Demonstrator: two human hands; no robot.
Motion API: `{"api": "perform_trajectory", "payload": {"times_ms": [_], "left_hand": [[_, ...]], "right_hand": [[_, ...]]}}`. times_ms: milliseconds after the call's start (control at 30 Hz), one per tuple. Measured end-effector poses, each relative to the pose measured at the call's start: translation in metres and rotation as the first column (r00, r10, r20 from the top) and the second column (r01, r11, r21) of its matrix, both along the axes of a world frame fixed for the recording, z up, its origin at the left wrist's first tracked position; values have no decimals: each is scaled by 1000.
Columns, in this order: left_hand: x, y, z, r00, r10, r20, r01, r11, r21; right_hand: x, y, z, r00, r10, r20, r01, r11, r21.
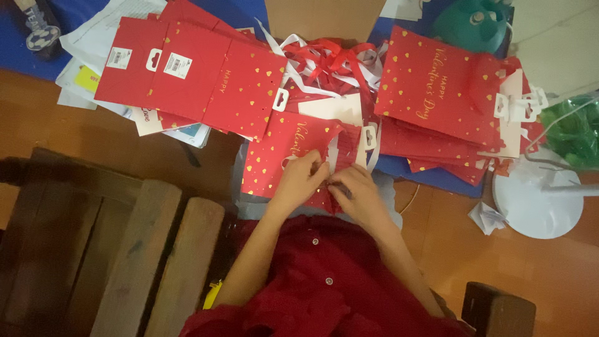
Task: The person assembles red Valentine's Day gift bags by inserting white ribbon handles through the bag's handle slots and tying them into knots. The person works on multiple bags one at a time, placing each completed bag aside.
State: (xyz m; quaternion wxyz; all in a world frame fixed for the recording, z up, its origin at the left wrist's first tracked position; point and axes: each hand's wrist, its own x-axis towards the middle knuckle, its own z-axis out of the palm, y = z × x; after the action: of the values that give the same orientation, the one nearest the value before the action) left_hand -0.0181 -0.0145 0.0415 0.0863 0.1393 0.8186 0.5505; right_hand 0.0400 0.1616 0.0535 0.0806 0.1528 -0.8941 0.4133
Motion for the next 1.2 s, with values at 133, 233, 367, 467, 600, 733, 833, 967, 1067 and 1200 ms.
{"api": "perform_trajectory", "payload": {"times_ms": [133,233,367,467,600,733,833,967,1067,1200], "left_hand": [[0,-2,4,997,-37,62,35,999,36],[-1,-2,6,995,-57,83,53,997,47],[-2,-2,7,996,-66,53,64,997,39],[-2,-2,10,993,-76,86,70,995,74],[-2,-1,11,988,-86,127,75,993,87],[-2,-2,7,989,-84,122,83,996,14],[-2,-2,6,990,-99,99,91,992,82],[-1,-2,10,983,-110,144,88,984,156],[-1,-4,13,939,-93,332,69,994,83],[-4,-3,10,990,-119,72,114,991,70]], "right_hand": [[2,0,-3,999,-30,-20,30,1000,-6],[2,0,-12,998,-59,-18,59,998,-3],[1,4,-26,943,-211,259,243,965,-100],[0,7,-31,926,-123,356,286,847,-449],[-1,12,-24,964,-101,246,179,930,-321],[0,11,-16,993,-21,117,30,997,-73],[-1,9,-16,998,-5,62,9,998,-58],[0,11,-20,992,-62,112,66,997,-33],[-1,14,-21,894,-201,401,259,961,-95],[-3,18,-14,876,-264,404,298,954,-22]]}}
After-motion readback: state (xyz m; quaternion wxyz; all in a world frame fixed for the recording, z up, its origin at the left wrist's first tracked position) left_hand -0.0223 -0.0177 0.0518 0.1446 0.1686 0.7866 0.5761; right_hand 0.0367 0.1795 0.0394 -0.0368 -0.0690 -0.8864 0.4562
